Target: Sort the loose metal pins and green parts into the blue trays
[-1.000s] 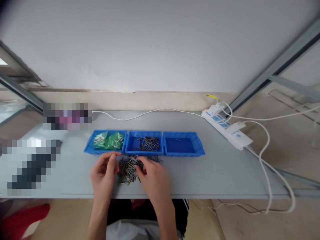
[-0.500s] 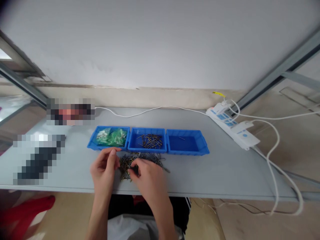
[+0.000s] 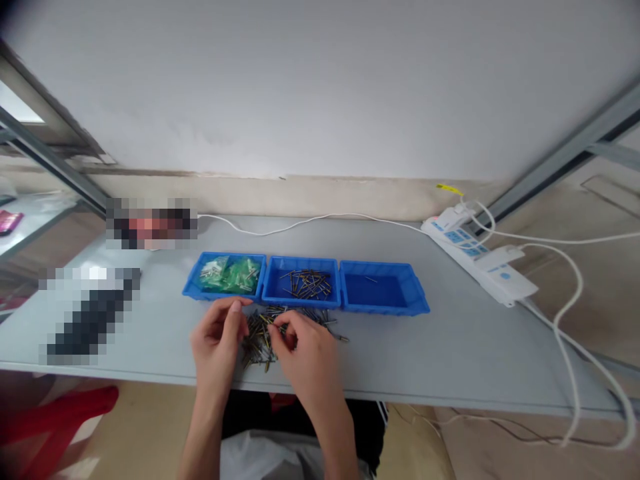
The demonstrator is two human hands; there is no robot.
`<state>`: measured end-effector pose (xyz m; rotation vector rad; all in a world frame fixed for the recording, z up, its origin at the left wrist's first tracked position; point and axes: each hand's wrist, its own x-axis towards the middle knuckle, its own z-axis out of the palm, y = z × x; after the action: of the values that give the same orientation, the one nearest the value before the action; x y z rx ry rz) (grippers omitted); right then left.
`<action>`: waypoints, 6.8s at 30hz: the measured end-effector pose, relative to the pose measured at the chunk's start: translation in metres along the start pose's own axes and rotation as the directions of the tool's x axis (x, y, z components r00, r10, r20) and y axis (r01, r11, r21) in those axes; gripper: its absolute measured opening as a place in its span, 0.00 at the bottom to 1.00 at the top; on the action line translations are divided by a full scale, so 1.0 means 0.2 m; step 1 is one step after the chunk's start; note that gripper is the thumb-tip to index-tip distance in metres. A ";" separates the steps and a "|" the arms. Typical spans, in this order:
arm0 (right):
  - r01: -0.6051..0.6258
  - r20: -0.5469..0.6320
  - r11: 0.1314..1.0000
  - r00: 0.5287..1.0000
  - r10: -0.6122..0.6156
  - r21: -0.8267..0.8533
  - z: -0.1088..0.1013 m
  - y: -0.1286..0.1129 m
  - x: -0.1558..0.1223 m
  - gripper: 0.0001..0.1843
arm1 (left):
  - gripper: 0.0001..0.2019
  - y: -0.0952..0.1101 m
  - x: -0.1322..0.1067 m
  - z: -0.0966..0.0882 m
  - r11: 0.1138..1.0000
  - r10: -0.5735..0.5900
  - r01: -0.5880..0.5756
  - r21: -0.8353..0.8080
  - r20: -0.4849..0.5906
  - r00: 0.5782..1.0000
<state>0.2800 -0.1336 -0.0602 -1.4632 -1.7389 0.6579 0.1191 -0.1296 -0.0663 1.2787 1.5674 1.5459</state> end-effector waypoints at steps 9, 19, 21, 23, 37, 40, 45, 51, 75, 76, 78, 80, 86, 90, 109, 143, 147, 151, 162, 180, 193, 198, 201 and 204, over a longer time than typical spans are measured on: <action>-0.002 -0.110 0.952 0.993 0.038 0.305 -0.05 -0.01 -0.01 0.06 | 0.07 0.08 -0.02 0.07 0.983 0.186 -0.182 -0.040 0.261 0.947; 0.009 -0.121 0.975 0.992 0.019 0.224 -0.11 0.01 0.01 0.09 | 0.05 0.06 -0.02 0.11 0.963 0.267 -0.270 -0.011 0.203 0.942; 0.006 -0.139 0.975 0.990 0.025 0.223 -0.12 0.03 0.01 0.09 | 0.05 0.06 -0.03 0.12 0.964 0.262 -0.268 -0.003 0.220 0.940; 0.009 -0.150 0.973 0.988 0.026 0.229 -0.13 0.04 0.01 0.09 | 0.05 0.06 -0.03 0.13 0.967 0.243 -0.254 0.010 0.253 0.936; 0.011 -0.065 0.965 0.998 0.007 0.261 -0.13 0.04 0.01 0.08 | 0.05 0.02 -0.02 0.14 0.968 0.237 -0.250 0.018 0.257 0.937; 0.056 -0.106 0.959 0.994 -0.027 0.277 -0.14 0.04 0.01 0.08 | 0.06 0.03 -0.01 0.14 0.967 0.239 -0.253 0.019 0.262 0.935; 0.158 -0.191 0.944 0.976 -0.105 0.290 -0.12 0.00 0.02 0.04 | 0.06 0.06 -0.01 0.13 0.966 0.241 -0.258 0.019 0.300 0.923; 0.138 -0.474 0.974 0.880 -0.039 0.178 -0.11 -0.01 0.06 0.05 | 0.08 0.08 -0.01 0.12 0.987 0.158 -0.162 0.013 0.167 0.973; -0.063 0.411 0.993 0.906 0.098 -0.097 -0.10 -0.12 -0.02 0.11 | 0.12 0.02 -0.01 -0.02 0.999 0.006 -0.008 -0.034 -0.044 0.999; -0.057 0.413 0.993 0.906 0.096 -0.105 -0.09 -0.13 -0.02 0.10 | 0.12 0.03 -0.01 -0.03 0.999 0.005 -0.006 -0.035 -0.043 0.999; -0.049 0.410 0.991 0.907 0.096 -0.123 -0.07 -0.13 -0.03 0.11 | 0.12 0.03 -0.01 -0.03 0.999 0.000 -0.002 -0.035 -0.041 0.999; -0.057 0.402 0.988 0.909 0.111 -0.145 -0.06 -0.12 -0.03 0.10 | 0.13 0.03 -0.01 -0.03 0.999 -0.005 0.004 -0.033 -0.037 0.999; -0.095 0.420 0.978 0.892 0.166 -0.185 -0.06 -0.11 -0.01 0.06 | 0.13 0.03 -0.01 -0.03 0.999 0.002 -0.004 -0.036 -0.060 0.998; -0.094 0.416 0.977 0.894 0.168 -0.192 -0.05 -0.10 -0.01 0.06 | 0.13 0.02 -0.01 -0.03 0.999 0.007 -0.010 -0.044 -0.062 0.998; 0.043 -0.013 0.959 0.999 -0.041 0.282 -0.09 -0.05 -0.02 0.03 | 0.07 0.03 -0.03 0.02 0.993 0.097 -0.071 -0.090 0.328 0.940; 0.217 -0.199 0.932 0.966 -0.162 0.290 -0.15 -0.03 0.03 0.06 | 0.09 0.05 -0.03 0.12 0.959 0.269 -0.284 -0.001 0.330 0.905; 0.133 -0.381 0.977 0.922 -0.060 0.168 -0.13 -0.04 0.07 0.12 | 0.10 0.07 -0.03 0.10 0.981 0.186 -0.192 0.016 0.161 0.969; 0.063 -0.409 0.992 0.912 -0.015 0.106 -0.14 -0.01 0.05 0.15 | 0.10 0.05 -0.03 0.05 0.992 0.124 -0.124 0.000 -0.017 0.992; -0.066 0.258 0.993 0.962 0.089 -0.098 -0.19 0.00 -0.02 0.09 | 0.12 0.00 -0.02 0.00 0.998 0.063 -0.062 0.017 -0.025 0.998; -0.079 0.430 0.988 0.893 0.128 -0.130 -0.10 -0.08 -0.04 0.18 | 0.13 0.01 -0.02 -0.01 0.998 0.058 -0.057 0.033 -0.009 0.998; -0.060 0.426 0.993 0.899 0.099 -0.105 -0.11 -0.07 -0.05 0.16 | 0.13 0.00 -0.01 -0.01 0.998 0.056 -0.056 0.022 0.018 0.998; -0.032 0.442 0.996 0.895 0.065 -0.082 -0.09 -0.08 -0.04 0.13 | 0.13 0.00 -0.01 -0.01 0.998 0.066 -0.066 0.024 0.018 0.998; -0.023 0.443 0.999 0.896 0.042 -0.048 -0.08 -0.08 -0.03 0.13 | 0.13 0.00 -0.01 -0.01 0.998 0.060 -0.060 0.028 0.012 0.998; -0.056 0.448 0.998 0.893 0.049 0.003 -0.09 -0.08 -0.03 0.13 | 0.13 0.00 -0.01 -0.01 0.997 0.070 -0.070 0.014 0.010 0.998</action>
<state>0.2850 -0.1444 -0.0382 -1.4275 -2.0353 1.1058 0.1183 -0.1317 -0.0662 1.3597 1.5463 1.5716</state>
